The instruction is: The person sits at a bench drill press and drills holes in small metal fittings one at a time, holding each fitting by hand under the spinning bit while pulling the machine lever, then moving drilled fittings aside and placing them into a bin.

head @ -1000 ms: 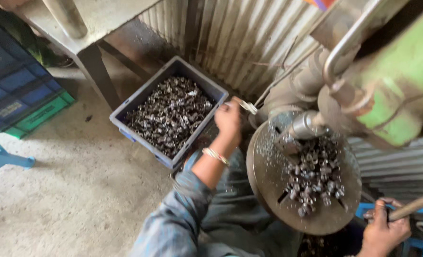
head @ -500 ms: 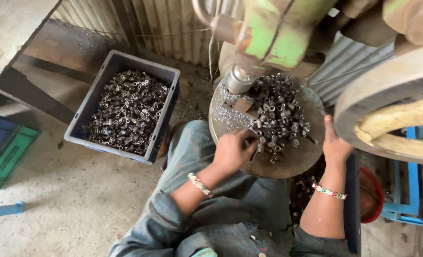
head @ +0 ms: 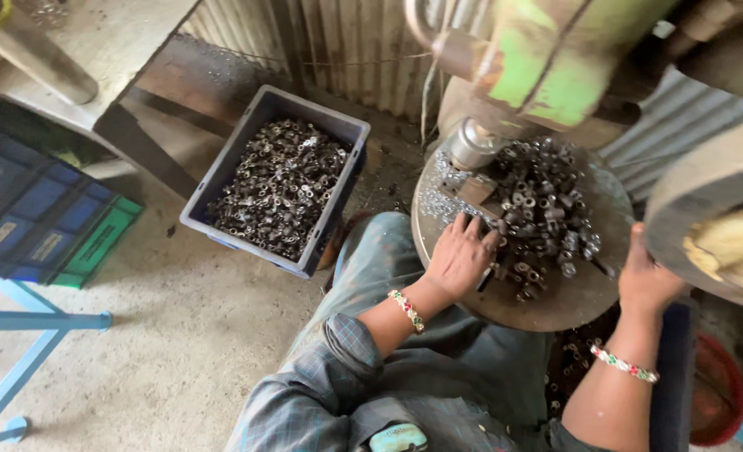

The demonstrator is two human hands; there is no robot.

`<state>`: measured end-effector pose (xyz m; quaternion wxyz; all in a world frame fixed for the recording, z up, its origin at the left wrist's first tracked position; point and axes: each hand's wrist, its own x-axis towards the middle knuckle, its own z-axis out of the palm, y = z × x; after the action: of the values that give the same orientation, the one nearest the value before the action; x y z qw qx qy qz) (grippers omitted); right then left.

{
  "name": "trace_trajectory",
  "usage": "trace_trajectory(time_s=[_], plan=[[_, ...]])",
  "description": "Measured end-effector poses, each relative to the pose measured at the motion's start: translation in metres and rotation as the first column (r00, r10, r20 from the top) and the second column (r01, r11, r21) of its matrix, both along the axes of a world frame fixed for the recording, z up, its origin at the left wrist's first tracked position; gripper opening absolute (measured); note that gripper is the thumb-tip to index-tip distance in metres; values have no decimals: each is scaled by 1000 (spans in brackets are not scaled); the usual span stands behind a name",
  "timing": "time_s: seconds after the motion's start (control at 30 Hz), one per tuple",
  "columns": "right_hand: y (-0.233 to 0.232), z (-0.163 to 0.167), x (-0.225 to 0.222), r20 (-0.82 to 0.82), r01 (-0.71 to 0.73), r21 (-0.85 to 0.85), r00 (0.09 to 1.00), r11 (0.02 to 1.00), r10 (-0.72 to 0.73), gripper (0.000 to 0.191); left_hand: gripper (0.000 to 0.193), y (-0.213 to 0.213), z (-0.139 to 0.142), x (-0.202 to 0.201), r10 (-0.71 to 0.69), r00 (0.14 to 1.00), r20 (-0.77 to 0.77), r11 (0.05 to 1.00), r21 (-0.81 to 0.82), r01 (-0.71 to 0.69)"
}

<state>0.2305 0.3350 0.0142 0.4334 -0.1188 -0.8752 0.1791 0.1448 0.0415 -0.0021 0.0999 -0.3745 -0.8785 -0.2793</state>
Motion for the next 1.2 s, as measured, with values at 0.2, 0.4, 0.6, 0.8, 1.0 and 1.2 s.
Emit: trace_trajectory(time_s=[0.2,0.4,0.6,0.8,1.0,1.2], plan=[[8,-9,-2,-186,-208,-332,971,920,152,33,31,-32,-3,-7,120,968,219,926,326,-189],[12,-5,-4,-165,-142,-215,980,966,108,35,23,-52,-16,-64,-431,614,662,79,705,-705],[-1,3,-10,-264,-152,-263,961,953,80,45,22,-52,-8,-81,-491,699,520,70,824,-563],[1,4,-11,-224,-92,-262,974,961,32,34,20,-48,13,-85,-442,715,542,193,835,-515],[10,-5,-11,-225,-66,-272,974,960,3,31,21,-54,28,-113,-203,747,633,602,682,-414],[24,8,-14,-158,-134,-489,985,862,63,21,18,-50,26,-142,-581,501,641,543,764,-348]])
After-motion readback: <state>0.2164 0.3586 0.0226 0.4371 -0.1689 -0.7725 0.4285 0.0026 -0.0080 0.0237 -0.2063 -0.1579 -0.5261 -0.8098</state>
